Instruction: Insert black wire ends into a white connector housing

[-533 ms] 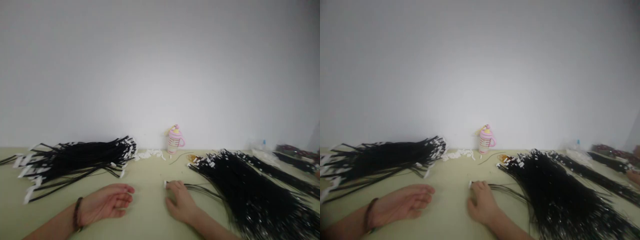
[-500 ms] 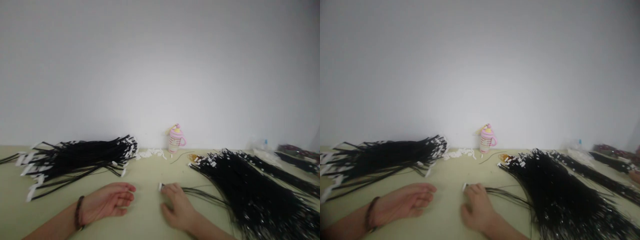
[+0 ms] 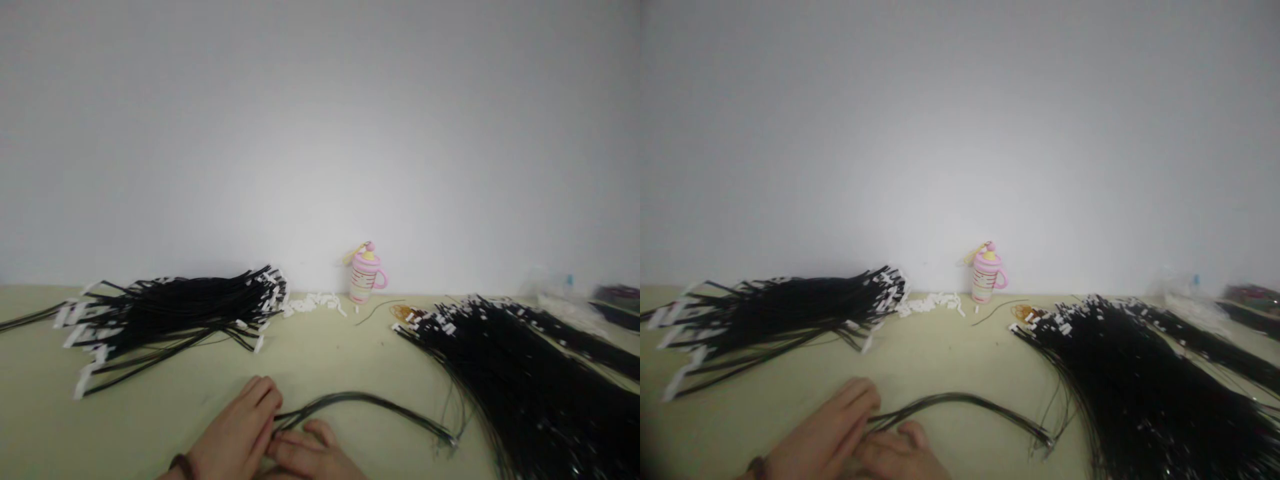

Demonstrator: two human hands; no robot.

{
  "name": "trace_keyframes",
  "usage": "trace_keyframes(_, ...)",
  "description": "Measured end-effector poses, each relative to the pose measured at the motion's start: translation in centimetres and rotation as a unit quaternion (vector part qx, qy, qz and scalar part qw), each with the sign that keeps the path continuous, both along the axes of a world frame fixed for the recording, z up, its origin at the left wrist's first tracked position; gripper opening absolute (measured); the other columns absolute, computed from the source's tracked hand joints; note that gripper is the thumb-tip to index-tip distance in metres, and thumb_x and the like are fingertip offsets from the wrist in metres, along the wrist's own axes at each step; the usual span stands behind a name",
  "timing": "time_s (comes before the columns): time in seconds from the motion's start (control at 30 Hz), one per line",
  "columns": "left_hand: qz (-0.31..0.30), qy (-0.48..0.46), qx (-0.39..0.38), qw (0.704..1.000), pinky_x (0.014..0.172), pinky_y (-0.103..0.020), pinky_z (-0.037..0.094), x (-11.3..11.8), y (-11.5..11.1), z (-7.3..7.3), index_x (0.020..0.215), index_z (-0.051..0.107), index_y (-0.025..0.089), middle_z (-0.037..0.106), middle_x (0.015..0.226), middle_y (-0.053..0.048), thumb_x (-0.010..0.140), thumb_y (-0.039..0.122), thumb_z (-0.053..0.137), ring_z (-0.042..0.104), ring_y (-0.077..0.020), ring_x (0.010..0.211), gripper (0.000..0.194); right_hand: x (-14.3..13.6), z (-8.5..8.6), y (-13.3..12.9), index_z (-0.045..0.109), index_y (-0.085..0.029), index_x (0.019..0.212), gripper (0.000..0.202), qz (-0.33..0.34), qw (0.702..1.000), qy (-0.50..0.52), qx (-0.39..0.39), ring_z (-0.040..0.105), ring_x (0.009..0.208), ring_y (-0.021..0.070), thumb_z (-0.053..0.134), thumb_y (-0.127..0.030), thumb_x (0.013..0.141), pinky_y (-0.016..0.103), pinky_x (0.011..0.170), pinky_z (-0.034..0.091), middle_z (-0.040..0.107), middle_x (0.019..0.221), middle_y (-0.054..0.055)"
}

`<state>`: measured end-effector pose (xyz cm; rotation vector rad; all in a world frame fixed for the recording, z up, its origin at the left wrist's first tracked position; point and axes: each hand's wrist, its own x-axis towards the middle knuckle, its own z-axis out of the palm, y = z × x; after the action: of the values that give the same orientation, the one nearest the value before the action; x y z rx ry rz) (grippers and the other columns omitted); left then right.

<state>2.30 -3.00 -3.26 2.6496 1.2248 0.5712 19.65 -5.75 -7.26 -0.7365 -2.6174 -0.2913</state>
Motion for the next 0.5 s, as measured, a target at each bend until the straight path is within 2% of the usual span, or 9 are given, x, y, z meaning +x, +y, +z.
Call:
trace_keyframes(0.07,0.051,0.021,0.017,0.998,0.086,-0.034,0.041,-0.2,0.7,0.4,0.09,0.06,0.016,0.058,0.097,-0.011,0.084,0.013,0.028,0.052,-0.021,0.095,0.033,0.1,-0.5,0.3,0.058,-0.029,0.096,0.021,0.003,1.0,0.003,0.011,0.055,0.105,0.0118,0.045,-0.043,0.089,0.024,0.088,0.042,0.061,0.113,-0.004)
trace_keyframes(0.13,0.127,0.071,0.037,0.989,0.087,-0.04,0.039,-0.7,1.5,1.0,0.091,0.061,0.014,0.06,0.096,-0.014,0.085,0.017,0.029,0.054,-0.0247,0.094,0.033,-0.1,-1.4,0.4,0.059,-0.028,0.092,0.019,-0.002,1.0,0.012,0.011,0.057,0.101,0.0122,0.047,-0.042,0.088,0.025,0.087,0.042,0.062,0.108,-0.002)
trace_keyframes(0.2,0.209,0.134,0.029,0.968,0.08,-0.043,0.04,-1.6,2.3,1.6,0.092,0.062,0.011,0.063,0.091,-0.017,0.086,0.026,0.029,0.058,-0.029,0.088,0.036,-0.3,-2.1,0.5,0.059,-0.027,0.089,0.015,-0.017,1.0,0.026,0.003,0.058,0.099,0.0124,0.048,-0.037,0.087,0.028,0.088,0.042,0.062,0.106,-0.001)
trace_keyframes(0.23,0.241,0.153,-0.005,0.958,0.073,-0.042,0.042,-2.2,2.7,1.8,0.091,0.062,0.01,0.064,0.086,-0.018,0.087,0.031,0.027,0.06,-0.0301,0.082,0.04,-0.3,-2.3,0.4,0.06,-0.026,0.087,0.014,-0.023,0.999,0.033,-0.003,0.058,0.098,0.0134,0.05,-0.036,0.086,0.03,0.089,0.042,0.062,0.105,0.0)
trace_keyframes(0.33,0.223,0.148,-0.036,0.963,0.07,-0.039,0.04,-3.7,3.7,2.2,0.082,0.063,0.013,0.066,0.083,-0.017,0.087,0.045,0.024,0.061,-0.0306,0.08,0.05,0.4,-1.4,-0.1,0.061,-0.022,0.083,0.017,-0.055,0.997,0.038,-0.034,0.055,0.104,0.0204,0.056,-0.038,0.08,0.039,0.092,0.04,0.06,0.111,0.006)
trace_keyframes(0.4,0.182,0.138,-0.036,0.973,0.068,-0.037,0.038,-4.5,4.1,2.4,0.075,0.062,0.016,0.065,0.08,-0.015,0.085,0.051,0.027,0.06,-0.0293,0.078,0.05,1.2,0.0,-0.6,0.06,-0.021,0.098,0.027,-0.11,0.99,0.045,-0.073,0.045,0.119,0.0271,0.057,-0.038,0.078,0.046,0.097,0.035,0.049,0.128,0.012)
trace_keyframes(0.5,0.125,0.122,-0.062,0.983,0.063,-0.032,0.034,-5.1,4.3,3.0,0.069,0.057,0.017,0.063,0.075,-0.01,0.081,0.052,0.036,0.056,-0.0251,0.072,0.042,2.2,2.4,-1.3,0.039,-0.018,0.132,0.056,-0.213,0.963,0.056,-0.155,0.021,0.134,0.0317,0.05,-0.038,0.081,0.053,0.102,0.025,0.021,0.146,0.016)
